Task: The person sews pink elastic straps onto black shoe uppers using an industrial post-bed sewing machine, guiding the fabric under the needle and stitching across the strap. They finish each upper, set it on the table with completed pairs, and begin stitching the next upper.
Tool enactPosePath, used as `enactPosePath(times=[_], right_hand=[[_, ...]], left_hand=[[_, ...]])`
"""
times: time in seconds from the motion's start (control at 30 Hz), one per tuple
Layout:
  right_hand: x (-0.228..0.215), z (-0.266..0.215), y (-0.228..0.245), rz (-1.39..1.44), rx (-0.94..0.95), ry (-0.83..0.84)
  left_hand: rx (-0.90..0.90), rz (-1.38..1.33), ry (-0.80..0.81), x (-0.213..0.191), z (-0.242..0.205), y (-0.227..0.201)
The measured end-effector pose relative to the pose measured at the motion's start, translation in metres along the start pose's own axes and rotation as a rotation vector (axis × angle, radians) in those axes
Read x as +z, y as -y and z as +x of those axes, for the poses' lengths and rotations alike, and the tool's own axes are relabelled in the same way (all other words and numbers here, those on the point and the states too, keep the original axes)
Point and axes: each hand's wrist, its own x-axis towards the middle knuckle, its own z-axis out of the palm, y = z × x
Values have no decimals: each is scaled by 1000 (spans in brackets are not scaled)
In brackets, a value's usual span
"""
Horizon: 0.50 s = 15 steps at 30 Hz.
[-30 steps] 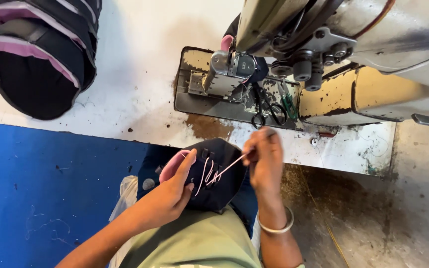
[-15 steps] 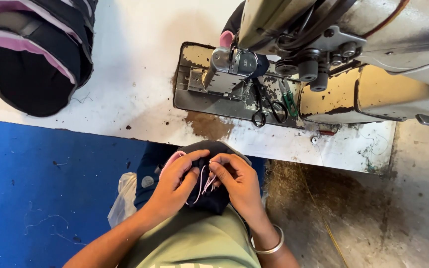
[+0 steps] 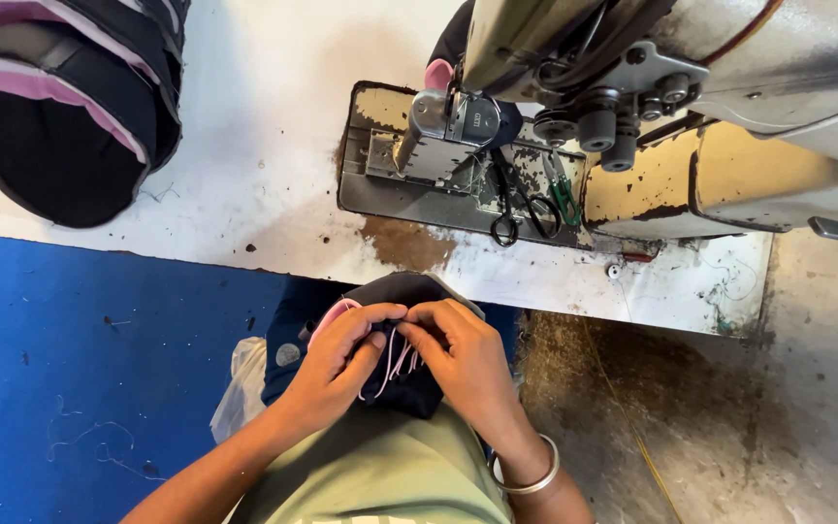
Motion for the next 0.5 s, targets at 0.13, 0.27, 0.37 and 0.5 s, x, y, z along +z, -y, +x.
enactPosePath(times=[0.13, 0.27, 0.37, 0.5], right_hand=[[10, -4, -25, 12, -95, -21], [12, -7, -30, -8, -255, -65], [13, -9, -29, -25, -314, -92], [16, -6, -36, -46, -403, -151]], left_hand=[[38, 67, 28, -7, -2, -6], [28, 106, 91, -9, -1, -9], [19, 148, 100, -7, 0, -13], [16, 177, 99, -5, 0, -17]])
